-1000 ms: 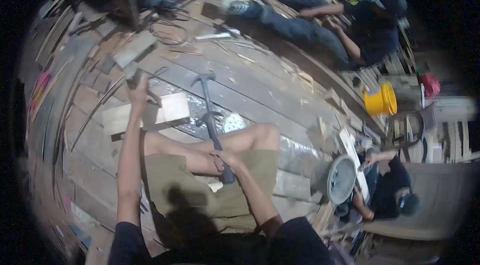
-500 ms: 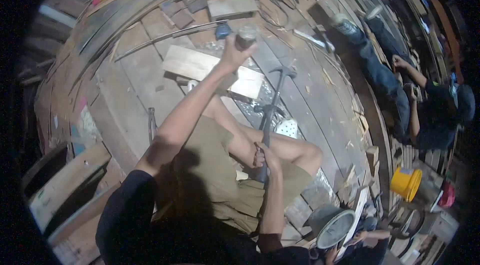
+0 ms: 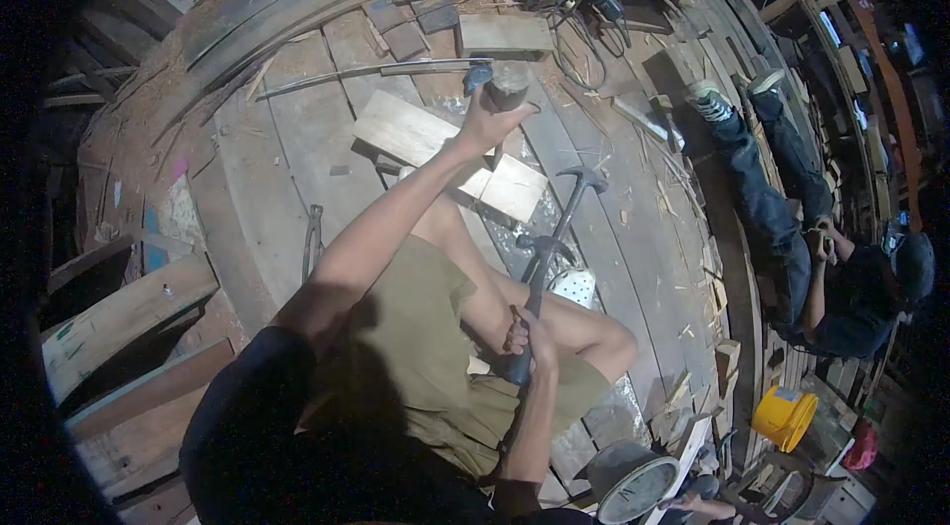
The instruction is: Using a hammer and a chisel to carve or shape a block of wood while sitting on a workshop floor.
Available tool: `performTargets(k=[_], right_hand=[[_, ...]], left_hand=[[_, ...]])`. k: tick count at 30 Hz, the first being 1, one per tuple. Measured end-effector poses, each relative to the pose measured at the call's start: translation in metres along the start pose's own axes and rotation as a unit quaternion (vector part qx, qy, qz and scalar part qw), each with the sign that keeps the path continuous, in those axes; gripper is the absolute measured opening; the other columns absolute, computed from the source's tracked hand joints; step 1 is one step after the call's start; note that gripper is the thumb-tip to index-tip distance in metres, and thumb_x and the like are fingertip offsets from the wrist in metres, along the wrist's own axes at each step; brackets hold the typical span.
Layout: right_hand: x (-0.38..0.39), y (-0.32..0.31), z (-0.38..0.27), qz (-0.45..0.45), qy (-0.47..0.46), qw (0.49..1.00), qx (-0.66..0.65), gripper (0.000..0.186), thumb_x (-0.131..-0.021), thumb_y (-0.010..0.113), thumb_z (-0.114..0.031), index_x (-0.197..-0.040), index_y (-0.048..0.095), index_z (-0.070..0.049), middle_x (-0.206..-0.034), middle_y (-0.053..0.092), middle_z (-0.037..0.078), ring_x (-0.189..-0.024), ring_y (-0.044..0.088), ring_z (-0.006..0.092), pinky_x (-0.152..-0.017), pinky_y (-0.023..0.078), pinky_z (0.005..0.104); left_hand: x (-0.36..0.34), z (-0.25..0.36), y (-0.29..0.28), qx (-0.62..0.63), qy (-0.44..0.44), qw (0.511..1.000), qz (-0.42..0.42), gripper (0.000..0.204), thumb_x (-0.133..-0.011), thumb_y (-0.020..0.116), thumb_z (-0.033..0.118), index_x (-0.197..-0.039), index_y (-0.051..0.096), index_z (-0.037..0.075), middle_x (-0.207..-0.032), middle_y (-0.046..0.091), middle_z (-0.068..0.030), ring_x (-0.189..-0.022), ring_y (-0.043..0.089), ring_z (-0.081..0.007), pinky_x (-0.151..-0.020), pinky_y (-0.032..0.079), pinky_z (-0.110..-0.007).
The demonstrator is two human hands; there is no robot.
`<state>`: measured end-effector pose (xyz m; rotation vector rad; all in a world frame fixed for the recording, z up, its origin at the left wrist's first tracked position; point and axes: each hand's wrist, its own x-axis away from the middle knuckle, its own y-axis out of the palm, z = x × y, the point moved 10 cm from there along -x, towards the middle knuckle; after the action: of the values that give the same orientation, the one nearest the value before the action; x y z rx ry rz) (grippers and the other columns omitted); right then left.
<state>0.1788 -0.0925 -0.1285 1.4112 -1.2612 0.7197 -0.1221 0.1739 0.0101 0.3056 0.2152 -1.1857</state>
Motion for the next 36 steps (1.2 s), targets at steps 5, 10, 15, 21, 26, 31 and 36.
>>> performTargets(k=[5,10,15,21,26,31,36], right_hand=[[-0.002,-0.007,0.001,0.013,0.011,1.0,0.011,0.026,-0.093,0.057,-0.023,-0.073,0.045,-0.014,-0.052,0.032,-0.008,-0.037,0.027,0.004,-0.033,0.025,0.0197],[-0.009,-0.007,0.0,-0.035,-0.019,0.999,-0.018,0.023,-0.095,0.056,-0.022,-0.076,0.045,-0.015,-0.053,0.03,-0.009,-0.039,0.027,0.0036,-0.035,0.021,0.0215],[-0.008,-0.015,0.001,-0.001,-0.017,1.0,-0.002,0.034,-0.093,0.059,-0.025,-0.066,0.04,-0.017,-0.053,0.034,-0.008,-0.04,0.031,0.0039,-0.035,0.025,0.0213],[-0.003,-0.008,-0.001,-0.025,-0.02,0.999,-0.019,0.034,-0.092,0.06,-0.024,-0.066,0.041,-0.016,-0.054,0.036,-0.007,-0.04,0.031,0.0041,-0.035,0.027,0.0219],[-0.003,-0.012,-0.007,-0.017,-0.054,0.998,-0.004,0.031,-0.092,0.061,-0.02,-0.067,0.043,-0.013,-0.055,0.039,-0.006,-0.041,0.034,0.0045,-0.035,0.029,0.0222],[-0.005,-0.013,-0.005,-0.012,-0.046,0.999,-0.002,0.028,-0.092,0.062,-0.021,-0.071,0.044,-0.012,-0.055,0.036,-0.007,-0.04,0.032,0.003,-0.034,0.027,0.0203],[-0.007,-0.013,-0.004,-0.02,-0.051,0.998,-0.005,0.027,-0.092,0.061,-0.022,-0.072,0.044,-0.012,-0.056,0.036,-0.008,-0.041,0.032,0.0028,-0.034,0.027,0.02]], left_hand=[[0.006,-0.024,-0.003,-0.011,-0.088,0.996,0.021,0.027,-0.075,0.075,0.015,-0.096,0.065,0.0,-0.087,0.068,-0.0057,-0.08,0.062,-0.0173,-0.077,0.049,-0.033],[0.016,-0.031,-0.006,0.061,-0.128,0.988,0.06,0.013,-0.079,0.073,0.013,-0.08,0.066,0.003,-0.069,0.058,0.0027,-0.057,0.052,-0.0079,-0.052,0.041,-0.026],[0.008,-0.011,0.006,-0.039,-0.053,0.998,-0.011,0.018,-0.082,0.066,0.016,-0.07,0.059,0.004,-0.062,0.055,0.0021,-0.056,0.052,-0.0088,-0.051,0.039,-0.028],[0.008,-0.005,0.006,-0.023,-0.033,0.999,-0.016,0.017,-0.081,0.066,0.01,-0.068,0.057,0.004,-0.06,0.054,0.0027,-0.053,0.05,-0.0083,-0.05,0.038,-0.027],[0.008,-0.008,0.003,-0.027,-0.044,0.999,0.0,0.017,-0.081,0.067,0.008,-0.069,0.055,0.004,-0.062,0.053,0.0032,-0.054,0.05,-0.0075,-0.05,0.038,-0.026],[0.007,-0.012,0.007,-0.019,-0.049,0.999,-0.014,0.016,-0.081,0.067,0.008,-0.07,0.056,0.004,-0.061,0.054,0.0034,-0.052,0.049,-0.0074,-0.049,0.038,-0.026],[0.008,-0.01,0.007,-0.005,-0.054,0.999,0.003,0.019,-0.082,0.066,0.008,-0.067,0.055,0.005,-0.06,0.053,0.0031,-0.052,0.048,-0.0074,-0.049,0.037,-0.025]])
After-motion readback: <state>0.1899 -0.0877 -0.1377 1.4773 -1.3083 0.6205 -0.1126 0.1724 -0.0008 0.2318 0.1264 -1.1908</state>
